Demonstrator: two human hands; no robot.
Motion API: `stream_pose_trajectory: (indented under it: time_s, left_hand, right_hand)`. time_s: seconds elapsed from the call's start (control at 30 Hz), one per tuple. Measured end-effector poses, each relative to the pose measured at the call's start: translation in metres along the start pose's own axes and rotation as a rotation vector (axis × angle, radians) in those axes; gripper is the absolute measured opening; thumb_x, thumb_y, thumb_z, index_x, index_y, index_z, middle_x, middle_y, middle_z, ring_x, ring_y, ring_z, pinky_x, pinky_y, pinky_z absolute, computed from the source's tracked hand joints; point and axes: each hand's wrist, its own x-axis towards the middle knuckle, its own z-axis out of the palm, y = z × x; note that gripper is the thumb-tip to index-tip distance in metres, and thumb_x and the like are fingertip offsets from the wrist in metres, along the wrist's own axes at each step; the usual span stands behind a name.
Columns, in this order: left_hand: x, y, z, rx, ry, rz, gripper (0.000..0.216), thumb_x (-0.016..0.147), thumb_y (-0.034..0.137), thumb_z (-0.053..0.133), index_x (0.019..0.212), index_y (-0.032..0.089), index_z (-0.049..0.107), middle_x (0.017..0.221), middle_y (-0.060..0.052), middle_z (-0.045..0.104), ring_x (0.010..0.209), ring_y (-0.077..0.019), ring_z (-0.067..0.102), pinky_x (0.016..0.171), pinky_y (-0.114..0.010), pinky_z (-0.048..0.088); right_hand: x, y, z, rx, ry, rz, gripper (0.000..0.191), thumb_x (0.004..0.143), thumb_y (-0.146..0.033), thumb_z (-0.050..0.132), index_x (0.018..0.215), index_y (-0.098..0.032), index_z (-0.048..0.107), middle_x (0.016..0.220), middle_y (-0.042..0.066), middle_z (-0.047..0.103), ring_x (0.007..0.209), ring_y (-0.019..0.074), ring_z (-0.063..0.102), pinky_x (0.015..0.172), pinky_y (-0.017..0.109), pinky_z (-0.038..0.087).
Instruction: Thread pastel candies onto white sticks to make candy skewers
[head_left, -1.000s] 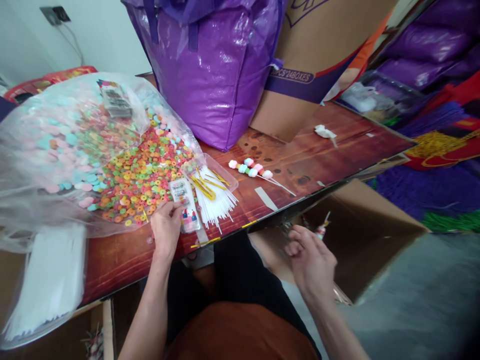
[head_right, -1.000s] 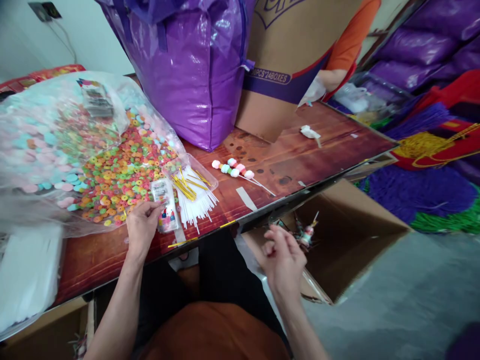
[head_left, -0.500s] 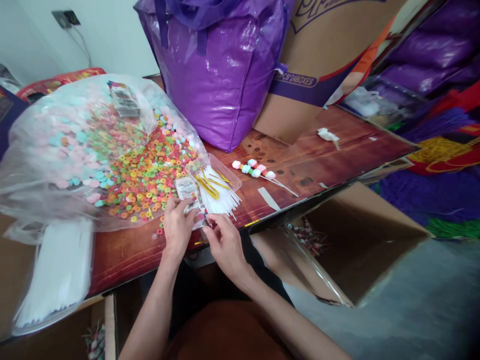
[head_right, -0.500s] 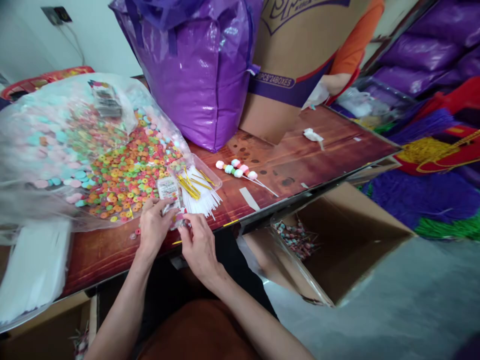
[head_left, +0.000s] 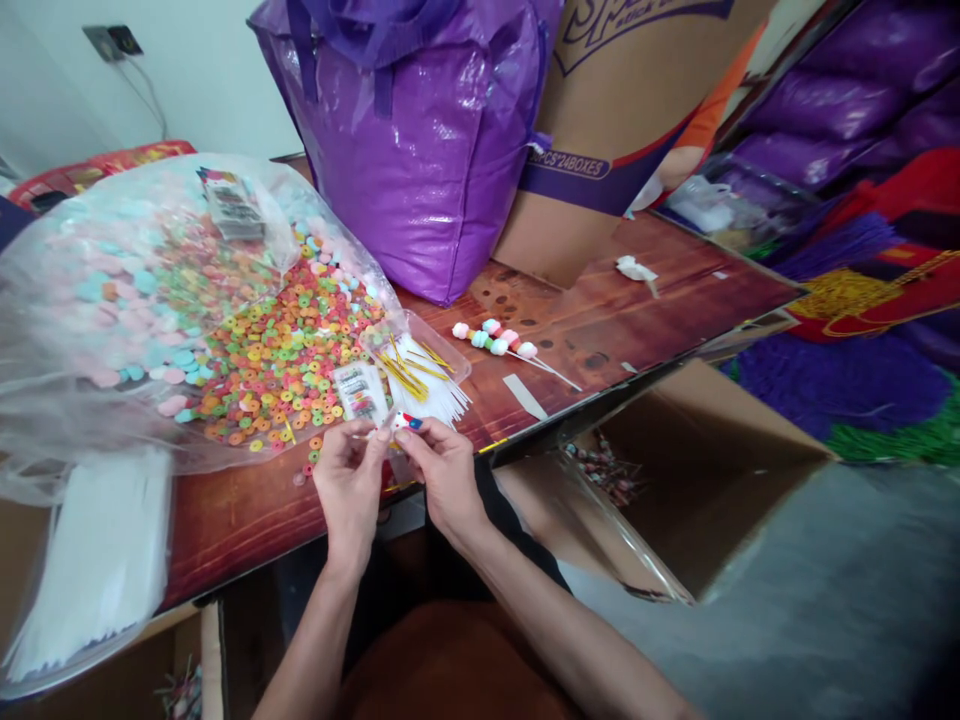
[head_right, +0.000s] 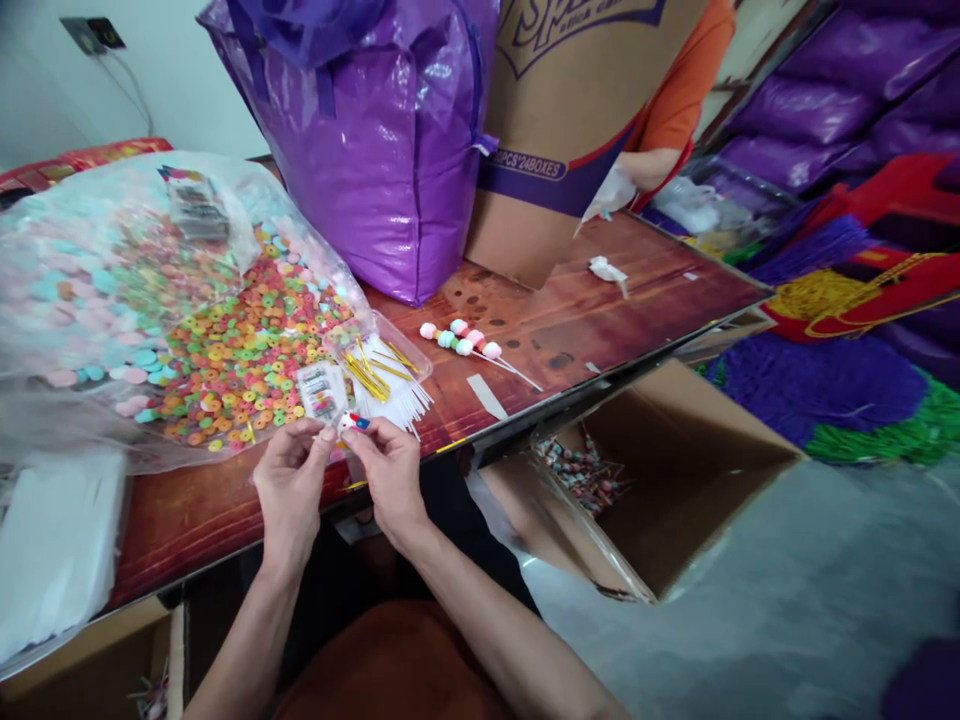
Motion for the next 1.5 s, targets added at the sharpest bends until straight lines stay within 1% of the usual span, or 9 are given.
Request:
stream_pose_trajectory:
  time_s: [0.13, 0.27, 0.47, 0.67, 0.87, 1.07, 1.27, 1.37, 1.5]
  left_hand:
    - [-0.019, 0.008, 0.002, -0.331, -0.12, -0.437, 0.044, 0.076, 0.059, 0.074, 0.082, 0.016, 0.067, 0.068, 0.002, 0.055, 0.056, -0.0075, 0.043, 0.052, -0.021, 0.038]
    - [-0.013, 0.013, 0.003, -0.692, -0.237, -0.774, 0.049, 0.069, 0.057, 0.081, 0.097, 0.018, 0.072, 0.088, -0.003, 0.067, 0.066, -0.0089, 0.053, 0.06, -0.022, 0.047]
    - [-0.001, 0.013, 0.008, -0.698, -0.082, -0.649, 0.033, 0.055, 0.027, 0.093, 0.073, 0.017, 0.068, 0.075, 0.002, 0.065, 0.06, -0.007, 0.053, 0.057, -0.02, 0.047]
    - [-0.013, 0.016, 0.018, -0.569, 0.108, -0.45, 0.036, 0.062, 0.043, 0.089, 0.07, 0.016, 0.067, 0.067, 0.004, 0.062, 0.061, -0.0071, 0.054, 0.057, -0.019, 0.046]
    - [-0.007, 0.013, 0.021, -0.648, 0.122, -0.512, 0.033, 0.055, 0.025, 0.093, 0.064, 0.016, 0.063, 0.069, 0.006, 0.063, 0.057, -0.0047, 0.05, 0.055, -0.018, 0.042]
    - [-0.007, 0.013, 0.038, -0.58, 0.208, -0.384, 0.035, 0.059, 0.036, 0.091, 0.067, 0.015, 0.064, 0.067, 0.005, 0.06, 0.059, -0.0049, 0.05, 0.053, -0.018, 0.039]
    - [0.011, 0.005, 0.02, -0.696, 0.208, -0.518, 0.036, 0.059, 0.027, 0.093, 0.07, 0.015, 0.061, 0.07, 0.006, 0.058, 0.056, -0.0038, 0.047, 0.053, -0.019, 0.042]
    - [0.016, 0.004, 0.013, -0.754, 0.219, -0.612, 0.033, 0.062, 0.024, 0.091, 0.073, 0.015, 0.061, 0.072, 0.006, 0.059, 0.054, -0.0027, 0.045, 0.051, -0.018, 0.043]
    - [0.018, 0.006, 0.009, -0.801, 0.201, -0.692, 0.025, 0.074, 0.025, 0.084, 0.075, 0.016, 0.061, 0.068, 0.007, 0.058, 0.05, -0.0023, 0.044, 0.051, -0.017, 0.046]
  right_hand:
    - [-0.003, -0.004, -0.005, -0.078, -0.028, -0.07, 0.028, 0.075, -0.037, 0.074, 0.065, -0.019, 0.056, 0.059, -0.005, 0.05, 0.051, 0.0076, 0.039, 0.046, 0.02, 0.034]
    - [-0.007, -0.014, -0.012, -0.181, -0.125, -0.101, 0.025, 0.082, -0.039, 0.067, 0.07, -0.02, 0.056, 0.064, -0.003, 0.056, 0.056, 0.012, 0.051, 0.052, 0.024, 0.045]
    - [-0.013, -0.019, -0.018, -0.381, -0.131, -0.265, 0.037, 0.088, -0.035, 0.06, 0.061, -0.02, 0.042, 0.061, -0.005, 0.039, 0.06, 0.0097, 0.037, 0.056, 0.023, 0.034]
    - [-0.012, -0.013, -0.026, -0.38, -0.038, -0.248, 0.046, 0.096, -0.046, 0.051, 0.059, -0.02, 0.041, 0.056, -0.005, 0.039, 0.053, 0.0094, 0.036, 0.051, 0.024, 0.03]
    - [-0.003, -0.014, -0.047, -0.547, -0.101, -0.232, 0.05, 0.097, -0.049, 0.049, 0.058, -0.02, 0.04, 0.056, -0.004, 0.038, 0.054, 0.0098, 0.037, 0.052, 0.025, 0.029]
    - [0.018, -0.026, -0.054, -0.593, 0.117, -0.389, 0.044, 0.099, -0.042, 0.045, 0.061, -0.02, 0.045, 0.059, -0.004, 0.043, 0.057, 0.0113, 0.04, 0.057, 0.025, 0.033]
    - [0.088, -0.058, -0.1, -1.252, 0.466, -0.609, 0.019, 0.093, -0.023, 0.049, 0.091, -0.018, 0.066, 0.093, 0.01, 0.065, 0.085, 0.023, 0.055, 0.073, 0.033, 0.04]
    - [0.115, -0.06, -0.119, -1.571, 0.442, -0.522, 0.016, 0.089, -0.017, 0.053, 0.094, -0.016, 0.068, 0.099, 0.016, 0.065, 0.091, 0.0283, 0.053, 0.071, 0.035, 0.036]
    - [0.119, -0.056, -0.125, -1.632, 0.417, -0.519, 0.015, 0.089, -0.017, 0.053, 0.084, -0.016, 0.067, 0.093, 0.015, 0.065, 0.089, 0.0281, 0.051, 0.076, 0.038, 0.035]
